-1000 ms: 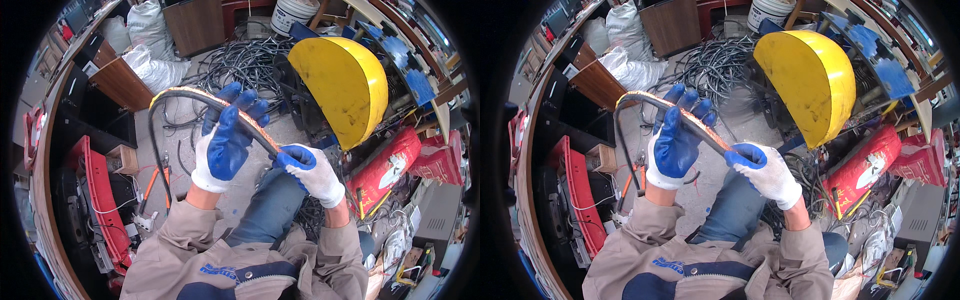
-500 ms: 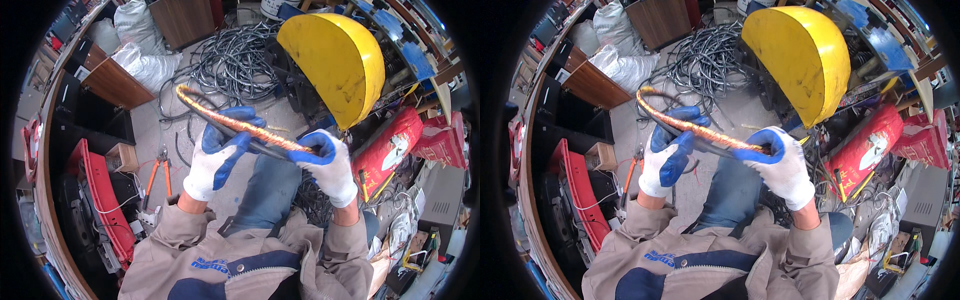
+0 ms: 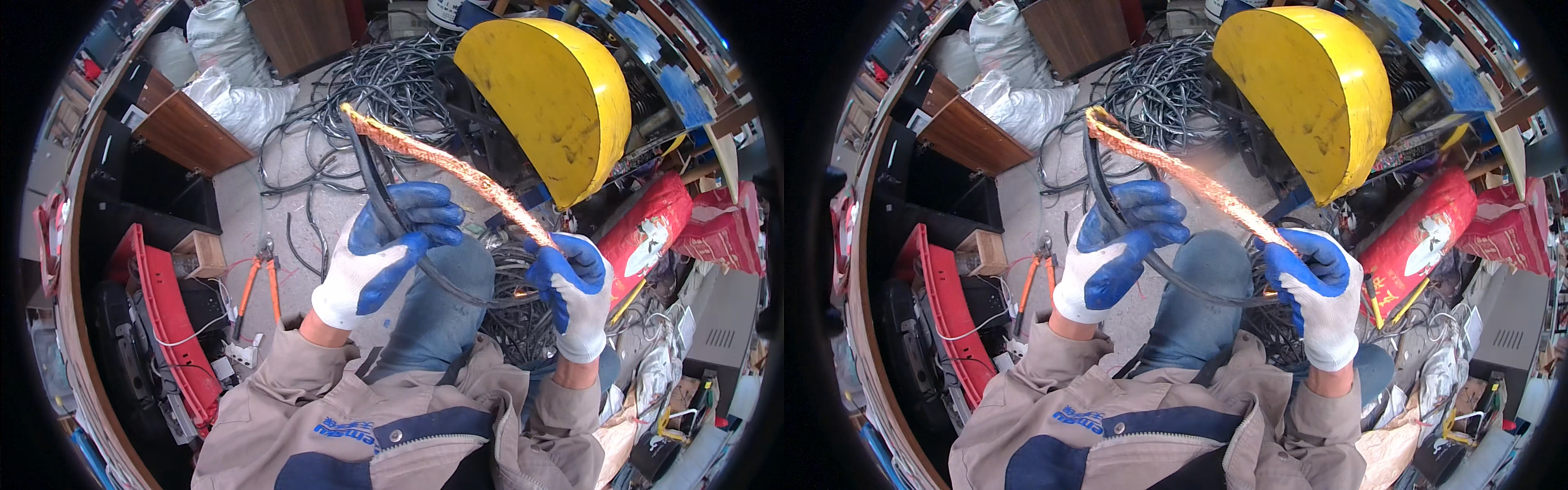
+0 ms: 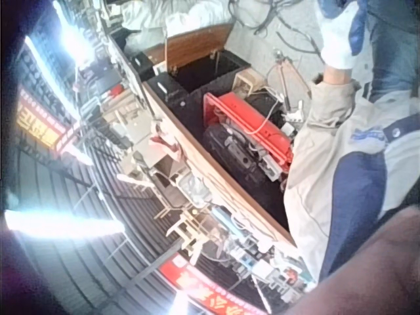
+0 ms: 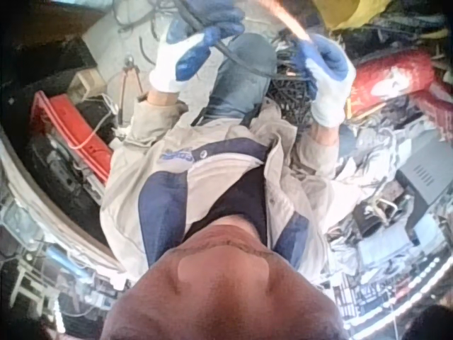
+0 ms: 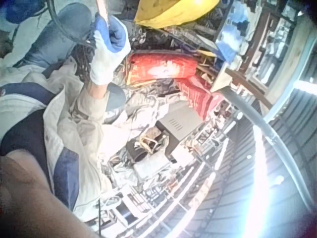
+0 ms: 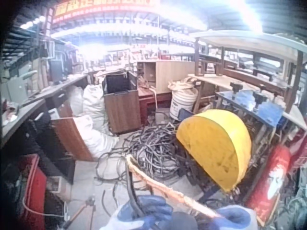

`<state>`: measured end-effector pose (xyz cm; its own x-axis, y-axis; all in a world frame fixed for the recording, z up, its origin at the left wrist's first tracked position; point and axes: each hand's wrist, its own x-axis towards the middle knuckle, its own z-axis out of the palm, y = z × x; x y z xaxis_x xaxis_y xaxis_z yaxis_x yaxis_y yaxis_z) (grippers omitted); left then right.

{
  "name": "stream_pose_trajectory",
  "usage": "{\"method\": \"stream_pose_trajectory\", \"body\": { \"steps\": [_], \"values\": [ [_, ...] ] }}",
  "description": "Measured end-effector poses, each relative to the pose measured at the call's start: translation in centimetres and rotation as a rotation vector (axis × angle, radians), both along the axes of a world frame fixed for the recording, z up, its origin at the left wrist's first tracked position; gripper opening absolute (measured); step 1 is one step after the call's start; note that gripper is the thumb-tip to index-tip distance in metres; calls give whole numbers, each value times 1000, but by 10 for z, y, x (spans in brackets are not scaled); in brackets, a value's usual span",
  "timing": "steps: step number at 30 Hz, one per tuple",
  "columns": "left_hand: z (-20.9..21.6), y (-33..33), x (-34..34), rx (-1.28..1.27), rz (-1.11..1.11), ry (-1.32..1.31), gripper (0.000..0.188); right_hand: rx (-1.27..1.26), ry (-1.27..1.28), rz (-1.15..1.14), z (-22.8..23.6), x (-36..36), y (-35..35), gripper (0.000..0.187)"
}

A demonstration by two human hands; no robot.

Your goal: The person sits on the floor and uses a wire stripping machine to remove the outer insulation from black cables, separating the copper strands. The person repeatedly feeds wires into the machine and collects the stripped copper.

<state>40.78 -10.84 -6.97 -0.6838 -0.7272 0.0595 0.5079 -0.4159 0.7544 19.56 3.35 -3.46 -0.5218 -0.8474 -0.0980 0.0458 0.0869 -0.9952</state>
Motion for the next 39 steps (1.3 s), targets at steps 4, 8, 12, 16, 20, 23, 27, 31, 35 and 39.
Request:
{"method": "stream_pose_trajectory", "body": {
  "steps": [4,8,12,16,20,23,27,31,35,39],
  "values": [
    [4,5,2,-52,-46,-40,49,0,114,2,2,-2,6,20],
    [1,6,-1,117,-102,49,45,-42,229,40,7,0,10,21],
    [-18,-7,-3,628,-178,260,44,-76,538,120,9,0,16,26],
    [-46,-19,-7,711,-148,95,32,-262,806,237,8,-1,23,27],
    [-60,-22,-6,665,-189,218,26,-218,929,309,11,-2,35,29],
    [-57,-19,2,448,-73,189,28,-49,911,306,10,-3,43,30],
    [-45,-14,5,67,13,-13,27,126,858,292,-1,-3,48,32],
    [-28,-5,1,-45,16,-47,22,144,800,337,-7,-1,48,41],
    [-10,9,-5,-143,-34,-126,23,113,715,372,-7,4,39,63],
    [-1,18,-13,-187,-128,-231,36,10,725,297,-12,15,25,50]
  ]
}}
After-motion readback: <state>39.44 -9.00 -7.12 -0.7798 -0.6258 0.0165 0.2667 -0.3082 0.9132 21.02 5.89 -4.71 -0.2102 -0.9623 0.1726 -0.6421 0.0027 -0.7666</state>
